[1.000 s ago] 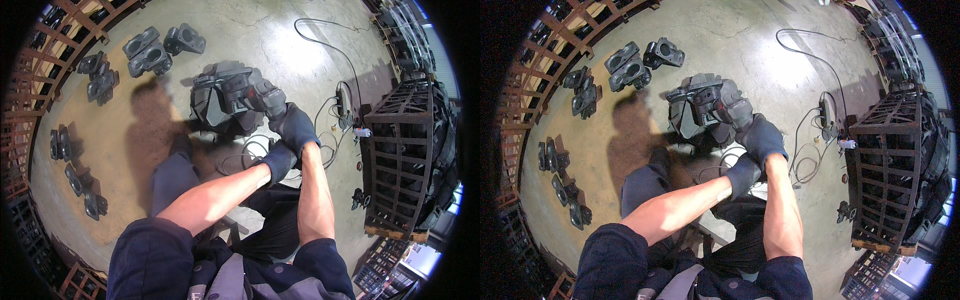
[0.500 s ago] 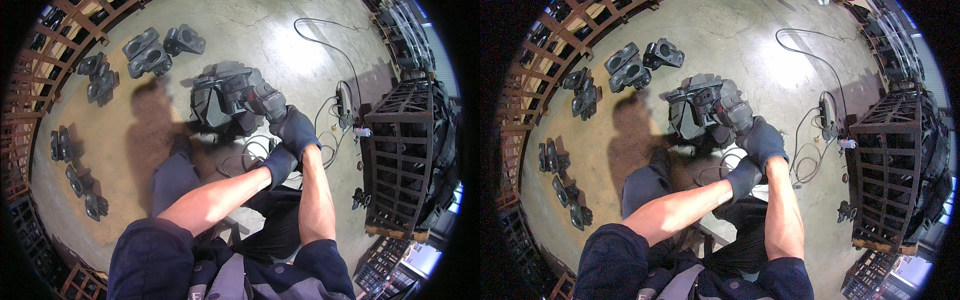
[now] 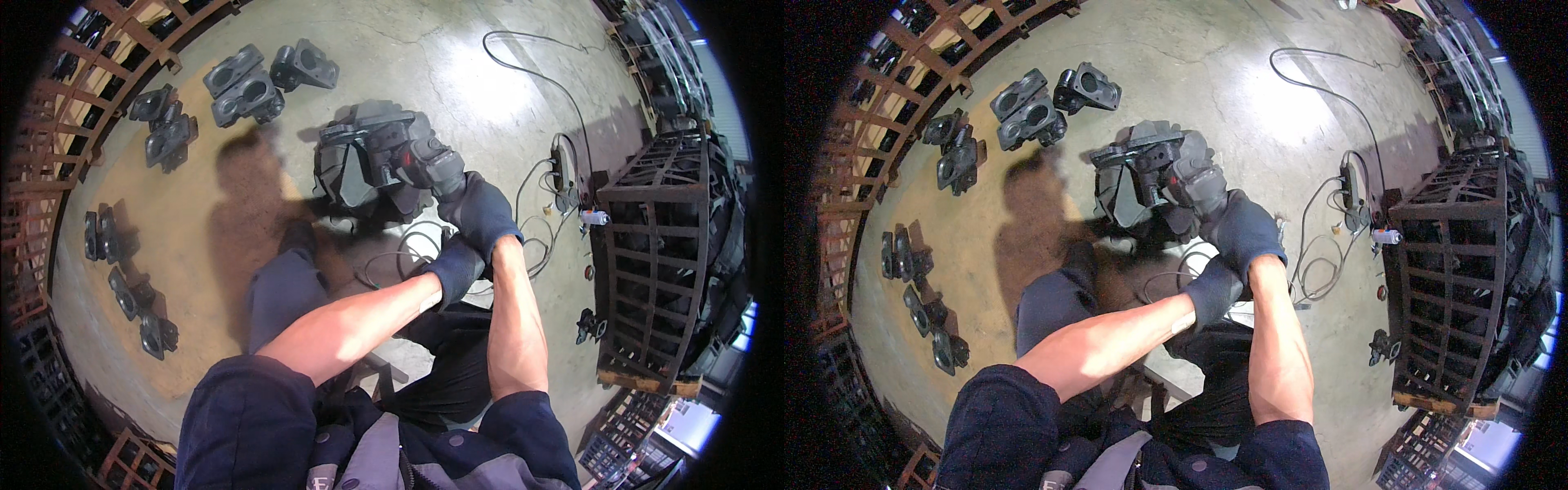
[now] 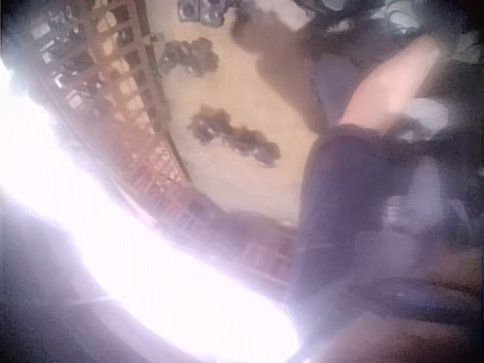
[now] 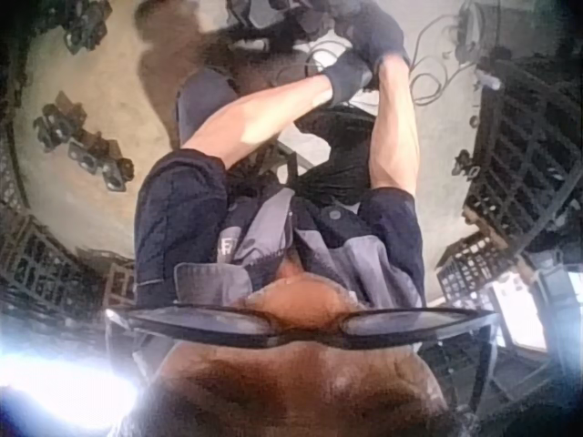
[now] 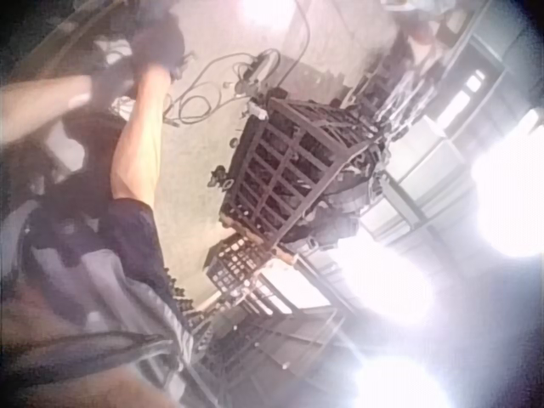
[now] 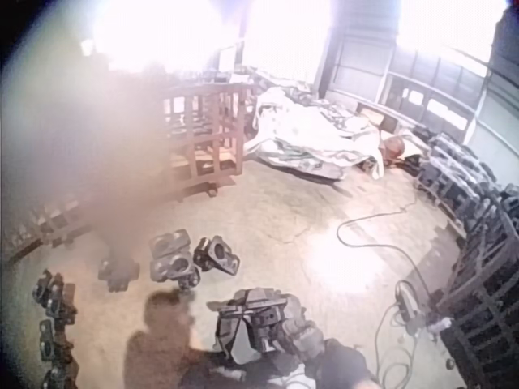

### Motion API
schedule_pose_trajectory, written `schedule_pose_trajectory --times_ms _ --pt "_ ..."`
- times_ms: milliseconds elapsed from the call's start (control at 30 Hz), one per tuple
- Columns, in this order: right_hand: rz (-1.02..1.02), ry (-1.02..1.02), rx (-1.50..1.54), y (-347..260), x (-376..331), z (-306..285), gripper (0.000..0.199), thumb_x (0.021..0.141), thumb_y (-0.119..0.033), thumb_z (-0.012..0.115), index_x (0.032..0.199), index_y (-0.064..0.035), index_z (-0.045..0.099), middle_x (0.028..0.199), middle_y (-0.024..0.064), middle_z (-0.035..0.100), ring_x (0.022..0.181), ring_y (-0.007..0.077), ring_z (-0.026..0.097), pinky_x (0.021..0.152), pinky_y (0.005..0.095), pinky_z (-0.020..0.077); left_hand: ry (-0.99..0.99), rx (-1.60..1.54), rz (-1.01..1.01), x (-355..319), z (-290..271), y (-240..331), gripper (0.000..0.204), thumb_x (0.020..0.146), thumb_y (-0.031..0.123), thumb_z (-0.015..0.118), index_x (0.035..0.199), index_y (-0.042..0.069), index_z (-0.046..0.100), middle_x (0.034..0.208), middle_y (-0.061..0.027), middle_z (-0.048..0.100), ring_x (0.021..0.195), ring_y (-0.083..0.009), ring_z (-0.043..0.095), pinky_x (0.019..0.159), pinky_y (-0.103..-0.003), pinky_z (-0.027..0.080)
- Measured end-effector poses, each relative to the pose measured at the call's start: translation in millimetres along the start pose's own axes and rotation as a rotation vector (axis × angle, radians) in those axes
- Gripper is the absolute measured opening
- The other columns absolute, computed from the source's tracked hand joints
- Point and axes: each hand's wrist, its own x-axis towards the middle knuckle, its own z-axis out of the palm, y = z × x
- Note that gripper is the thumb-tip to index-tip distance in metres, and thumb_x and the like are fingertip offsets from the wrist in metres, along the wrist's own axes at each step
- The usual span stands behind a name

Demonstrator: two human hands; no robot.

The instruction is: The person sits on the floor and uses a handheld angle grinder to smooth the surfaces of metal engine parts. They pick up each part, grind it, inspect it, and place it on a wooden board with other finished parts.

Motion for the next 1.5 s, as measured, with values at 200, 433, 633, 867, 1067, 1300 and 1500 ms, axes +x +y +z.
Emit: schedule_pose_trajectory --times_ms 200,433,633,867,1067,1300,1500 --pt "0.007 0.036 0.026 -1 6 0 0.050 0.073 -0.032 0.072 0.109 0.0011 0.064 0.096 0.0269 0.071 0.096 0.0413 0.069 0.084 0.0446 0.0539 -0.045 -0.096 -0.055 12 -4 -7 0.026 0.102 0.015 0.055 0.122 -0.001 0.059 0.117 -0.0089 0.064 0.103 -0.0137 0.058 0.087 -0.028 0.050" --pt "0.017 0.048 0.054 -1 10 -1 0.052 0.072 -0.032 0.072 0.112 0.0006 0.064 0.097 0.0254 0.071 0.096 0.0401 0.070 0.085 0.0426 0.0540 0.085 -0.144 0.066 38 3 -51 0.027 0.096 0.020 0.058 0.108 -0.002 0.067 0.099 -0.0169 0.072 0.089 -0.0209 0.066 0.077 -0.036 0.052" --pt "0.024 0.009 0.050 8 6 1 0.052 0.071 -0.030 0.073 0.112 0.0008 0.064 0.097 0.0255 0.071 0.096 0.0405 0.069 0.085 0.0430 0.0536 0.044 -0.101 -0.022 3 4 -1 0.027 0.097 0.021 0.058 0.111 0.000 0.067 0.105 -0.0164 0.071 0.094 -0.0229 0.065 0.083 -0.036 0.051" --pt "0.042 -0.014 0.053 7 -6 -2 0.053 0.070 -0.029 0.073 0.112 0.0026 0.063 0.096 0.0270 0.071 0.095 0.0409 0.069 0.084 0.0438 0.0533 -0.023 -0.055 -0.021 8 10 -22 0.036 0.097 0.017 0.061 0.129 0.002 0.058 0.128 -0.0105 0.062 0.115 -0.0166 0.054 0.100 -0.031 0.045" --pt "0.017 -0.008 0.055 7 -2 -2 0.053 0.071 -0.030 0.073 0.112 0.0021 0.063 0.097 0.0261 0.071 0.096 0.0402 0.069 0.084 0.0438 0.0534 0.001 -0.080 0.002 11 9 -22 0.034 0.097 0.016 0.062 0.127 0.001 0.058 0.127 -0.0100 0.062 0.112 -0.0157 0.055 0.097 -0.030 0.046" --pt "0.023 0.046 0.071 6 9 1 0.052 0.072 -0.032 0.072 0.111 0.0012 0.064 0.098 0.0258 0.071 0.096 0.0406 0.069 0.085 0.0435 0.0535 -0.009 -0.152 -0.090 19 -3 -14 0.024 0.097 0.019 0.059 0.111 -0.001 0.064 0.103 -0.0126 0.068 0.087 -0.0164 0.062 0.072 -0.032 0.050" --pt "0.049 0.018 0.071 12 10 -1 0.053 0.071 -0.030 0.073 0.112 0.0019 0.063 0.099 0.0259 0.071 0.097 0.0403 0.069 0.086 0.0426 0.0532 0.067 0.017 0.104 28 8 -32 0.029 0.095 0.022 0.059 0.108 -0.003 0.066 0.099 -0.0164 0.071 0.086 -0.0210 0.067 0.072 -0.034 0.051"
